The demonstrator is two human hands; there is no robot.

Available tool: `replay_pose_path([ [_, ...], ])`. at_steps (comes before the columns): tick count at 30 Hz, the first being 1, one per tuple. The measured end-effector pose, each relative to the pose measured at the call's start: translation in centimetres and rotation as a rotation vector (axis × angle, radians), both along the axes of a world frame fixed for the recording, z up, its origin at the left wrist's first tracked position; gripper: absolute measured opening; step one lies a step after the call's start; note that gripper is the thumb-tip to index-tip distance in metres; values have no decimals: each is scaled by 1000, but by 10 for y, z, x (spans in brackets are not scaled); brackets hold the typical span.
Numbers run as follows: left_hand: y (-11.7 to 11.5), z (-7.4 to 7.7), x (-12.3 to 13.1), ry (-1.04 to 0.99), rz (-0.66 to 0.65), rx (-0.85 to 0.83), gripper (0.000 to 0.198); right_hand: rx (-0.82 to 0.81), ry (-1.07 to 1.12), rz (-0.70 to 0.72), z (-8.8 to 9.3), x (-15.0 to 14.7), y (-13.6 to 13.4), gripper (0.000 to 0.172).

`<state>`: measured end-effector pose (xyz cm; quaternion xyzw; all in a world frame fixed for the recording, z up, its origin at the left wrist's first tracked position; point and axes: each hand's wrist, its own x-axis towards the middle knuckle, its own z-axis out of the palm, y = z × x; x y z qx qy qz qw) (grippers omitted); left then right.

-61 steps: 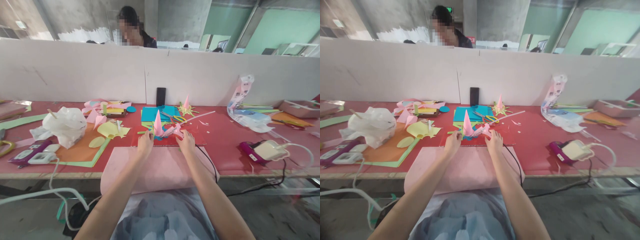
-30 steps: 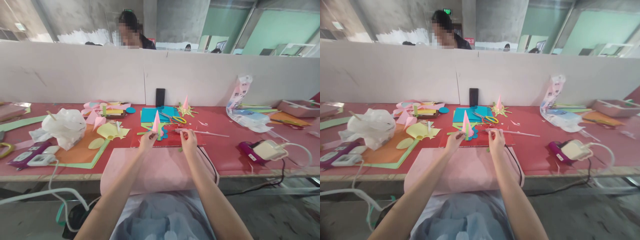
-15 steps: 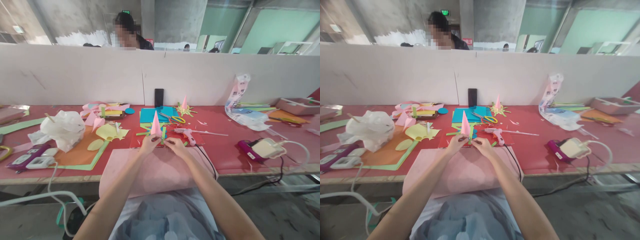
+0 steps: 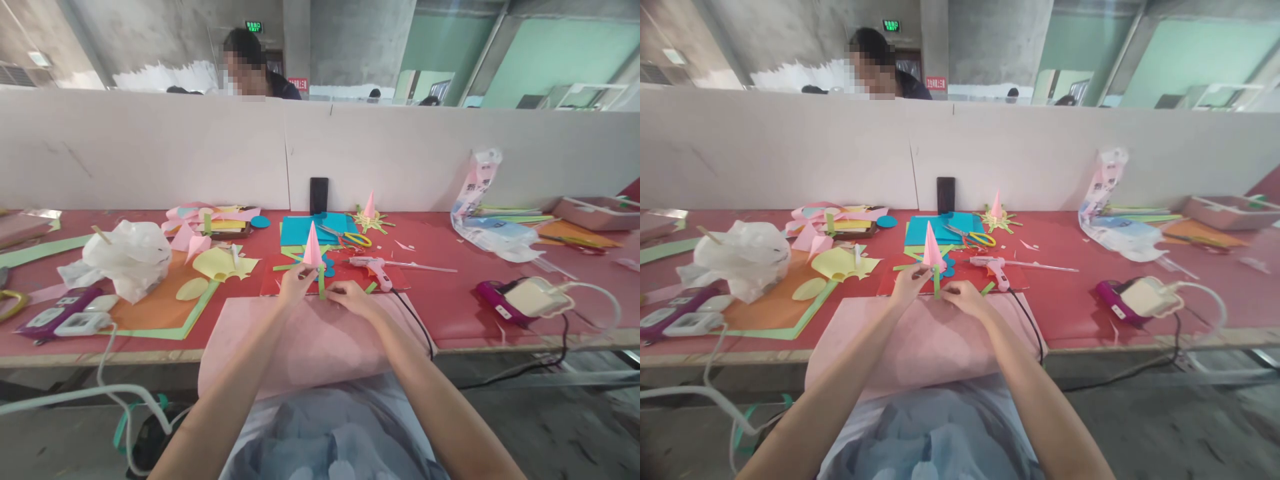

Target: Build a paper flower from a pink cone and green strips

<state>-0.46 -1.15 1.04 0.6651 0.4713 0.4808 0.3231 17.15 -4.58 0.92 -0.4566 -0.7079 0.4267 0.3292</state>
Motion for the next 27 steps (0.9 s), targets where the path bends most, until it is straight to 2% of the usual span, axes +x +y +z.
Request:
replay_pose_path([
  [4,2,-2,0,50,36,1,19,-5,-7,-3,0,0,0,33],
  [9,5,-5,-2,166,111,45,15,-8,-3,-92,-2,-1,0,34],
  [16,4,-6,0,410,106,104,13,-79,-12,-106,-7,-3,5,35],
  [27,7,-8,0,458,116,89,9,-198,-14,-125,-9,-7,12,28],
])
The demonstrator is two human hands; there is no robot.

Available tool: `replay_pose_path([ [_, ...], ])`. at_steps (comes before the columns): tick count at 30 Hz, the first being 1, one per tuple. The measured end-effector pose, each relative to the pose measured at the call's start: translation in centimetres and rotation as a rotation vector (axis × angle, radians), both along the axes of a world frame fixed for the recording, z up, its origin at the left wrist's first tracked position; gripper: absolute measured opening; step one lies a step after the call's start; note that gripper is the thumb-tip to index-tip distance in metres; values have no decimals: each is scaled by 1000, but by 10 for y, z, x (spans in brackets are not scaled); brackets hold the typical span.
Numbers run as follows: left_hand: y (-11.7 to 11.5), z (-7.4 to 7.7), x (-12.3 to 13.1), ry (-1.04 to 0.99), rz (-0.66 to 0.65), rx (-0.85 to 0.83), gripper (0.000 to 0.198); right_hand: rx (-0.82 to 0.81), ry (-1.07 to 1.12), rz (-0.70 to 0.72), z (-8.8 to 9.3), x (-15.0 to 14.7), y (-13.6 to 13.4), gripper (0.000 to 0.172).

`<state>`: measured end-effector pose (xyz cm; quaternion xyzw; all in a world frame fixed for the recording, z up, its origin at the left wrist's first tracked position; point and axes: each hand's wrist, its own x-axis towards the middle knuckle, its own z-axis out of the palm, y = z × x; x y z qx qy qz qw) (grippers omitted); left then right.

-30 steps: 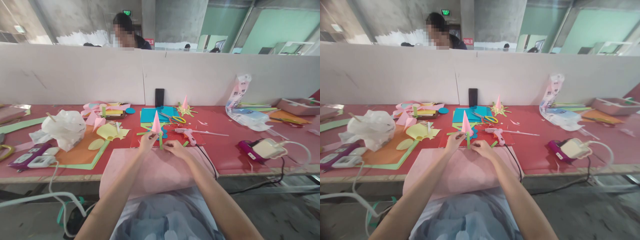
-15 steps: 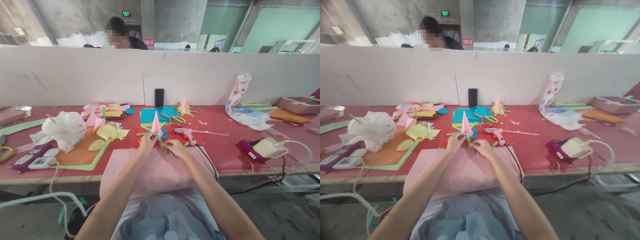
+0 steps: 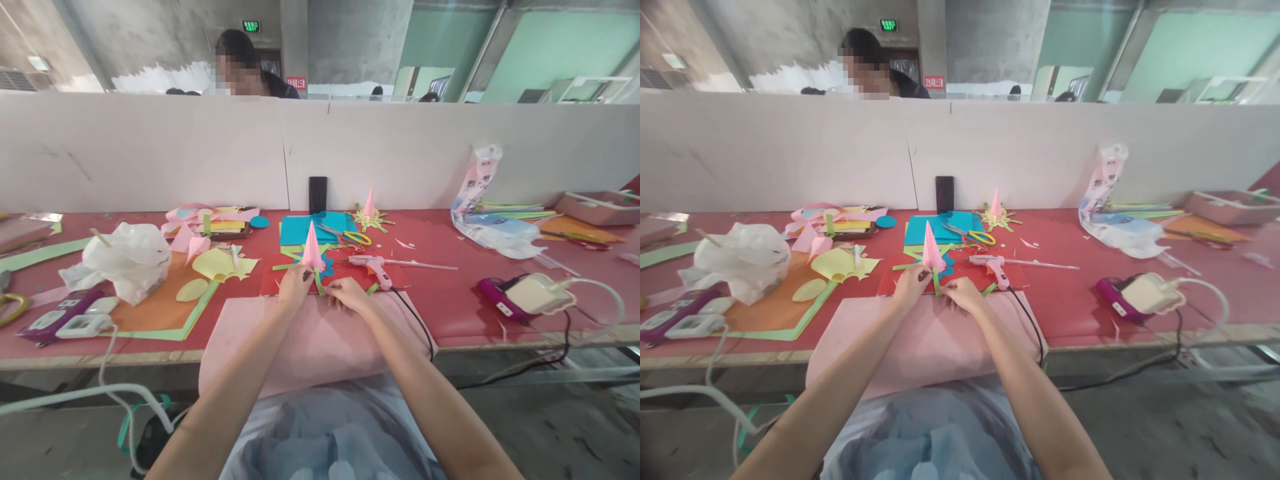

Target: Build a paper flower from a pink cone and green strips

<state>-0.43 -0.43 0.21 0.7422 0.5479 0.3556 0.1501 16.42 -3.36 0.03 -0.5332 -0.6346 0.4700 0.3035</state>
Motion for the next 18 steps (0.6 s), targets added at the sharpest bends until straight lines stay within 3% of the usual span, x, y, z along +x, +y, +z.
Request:
replay_pose_path([
  [6,-2,1,1,-78,22,-19,5,-68,25,-27,0,-1,4,25],
  [18,3,-5,-1,2,-31,27,13,-109,32,-21,4,-2,3,25],
])
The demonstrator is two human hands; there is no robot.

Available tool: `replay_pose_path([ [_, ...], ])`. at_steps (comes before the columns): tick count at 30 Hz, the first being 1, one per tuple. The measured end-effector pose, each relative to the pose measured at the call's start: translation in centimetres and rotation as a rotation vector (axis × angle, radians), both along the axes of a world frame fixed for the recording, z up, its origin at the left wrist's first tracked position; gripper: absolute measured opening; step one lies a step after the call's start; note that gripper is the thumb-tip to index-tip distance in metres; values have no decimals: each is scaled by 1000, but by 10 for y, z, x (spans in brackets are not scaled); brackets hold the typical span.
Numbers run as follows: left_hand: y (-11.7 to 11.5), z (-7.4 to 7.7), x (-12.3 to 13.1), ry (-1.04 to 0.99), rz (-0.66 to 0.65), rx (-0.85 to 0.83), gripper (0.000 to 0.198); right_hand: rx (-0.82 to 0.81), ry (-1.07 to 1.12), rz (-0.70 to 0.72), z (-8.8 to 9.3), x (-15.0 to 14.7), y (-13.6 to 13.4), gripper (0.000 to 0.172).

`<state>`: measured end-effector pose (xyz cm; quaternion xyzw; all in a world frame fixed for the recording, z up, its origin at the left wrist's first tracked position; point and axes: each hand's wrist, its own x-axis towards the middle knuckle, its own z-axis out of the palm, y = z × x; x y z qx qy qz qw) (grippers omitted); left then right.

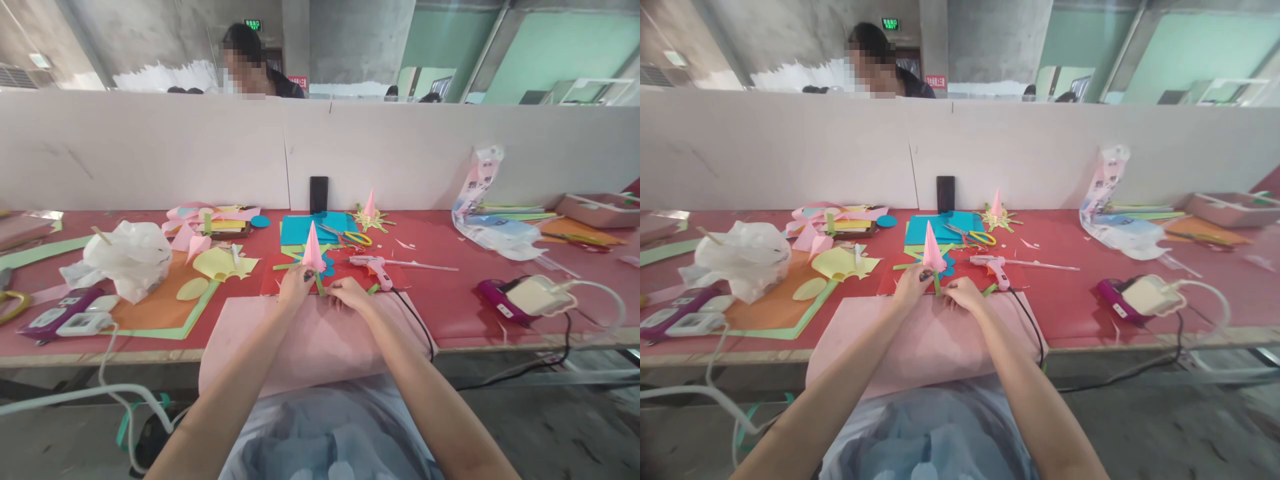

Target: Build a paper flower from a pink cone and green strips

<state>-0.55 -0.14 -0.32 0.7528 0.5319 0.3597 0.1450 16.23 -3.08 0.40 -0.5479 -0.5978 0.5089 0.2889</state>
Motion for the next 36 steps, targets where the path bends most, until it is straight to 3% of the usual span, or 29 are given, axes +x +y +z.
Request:
replay_pose_path([
  [16,11,-11,-1,58,-4,-8,19,-25,-3,-13,5,-2,-2,24],
  [25,7,-7,0,95,10,7,27,-7,-13,-3,0,-1,0,24],
  [36,3,-3,1,160,25,3,25,-42,-28,-20,7,-4,-4,23],
])
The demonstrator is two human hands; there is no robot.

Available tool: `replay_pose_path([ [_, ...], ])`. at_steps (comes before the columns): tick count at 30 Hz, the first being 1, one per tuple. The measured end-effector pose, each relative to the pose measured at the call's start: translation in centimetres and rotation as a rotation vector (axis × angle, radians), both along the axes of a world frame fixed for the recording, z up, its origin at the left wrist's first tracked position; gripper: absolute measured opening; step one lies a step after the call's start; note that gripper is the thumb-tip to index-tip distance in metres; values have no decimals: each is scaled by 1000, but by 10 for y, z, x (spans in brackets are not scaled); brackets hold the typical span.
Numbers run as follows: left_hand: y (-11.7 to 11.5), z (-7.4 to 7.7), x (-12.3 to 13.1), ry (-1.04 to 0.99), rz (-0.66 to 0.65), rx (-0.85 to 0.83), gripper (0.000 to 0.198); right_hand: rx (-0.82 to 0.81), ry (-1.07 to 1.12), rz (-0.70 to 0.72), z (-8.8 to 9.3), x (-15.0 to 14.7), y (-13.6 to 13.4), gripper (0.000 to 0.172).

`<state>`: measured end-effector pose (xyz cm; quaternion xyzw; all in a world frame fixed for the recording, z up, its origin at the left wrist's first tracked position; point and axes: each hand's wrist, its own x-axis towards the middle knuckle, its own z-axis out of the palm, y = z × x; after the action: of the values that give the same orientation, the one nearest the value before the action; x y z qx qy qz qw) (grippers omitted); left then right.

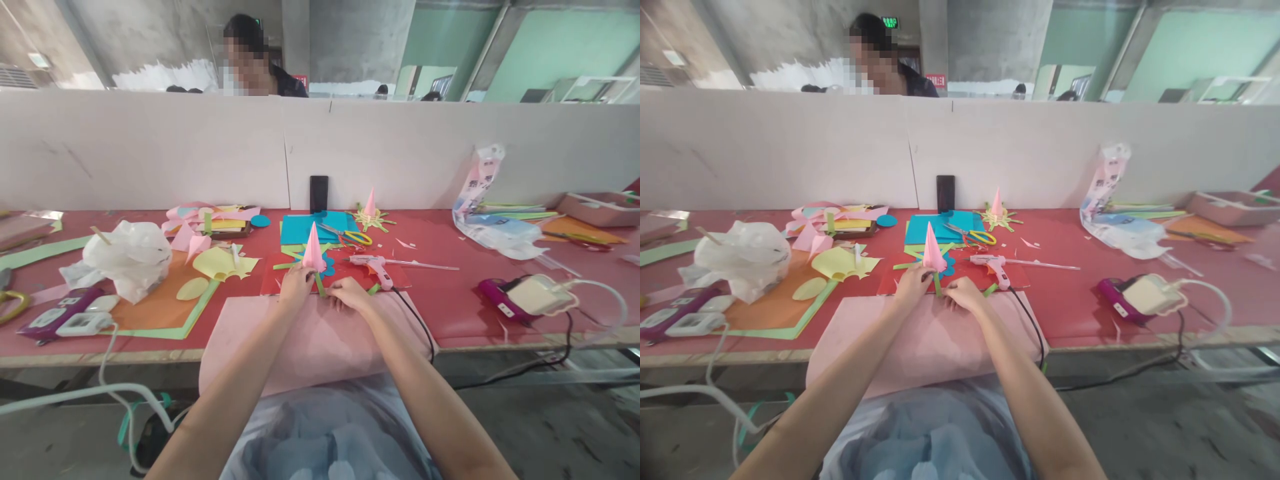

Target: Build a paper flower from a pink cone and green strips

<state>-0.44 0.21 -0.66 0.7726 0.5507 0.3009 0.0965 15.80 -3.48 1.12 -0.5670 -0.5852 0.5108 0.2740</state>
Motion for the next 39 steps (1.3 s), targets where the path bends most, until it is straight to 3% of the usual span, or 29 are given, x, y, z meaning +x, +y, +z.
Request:
replay_pose_path([
  [25,-1,4,6,128,42,1,20,22,-6,2,-2,0,-1,18],
  [39,-2,14,12,191,46,-13,24,66,-12,30,-8,3,0,16],
])
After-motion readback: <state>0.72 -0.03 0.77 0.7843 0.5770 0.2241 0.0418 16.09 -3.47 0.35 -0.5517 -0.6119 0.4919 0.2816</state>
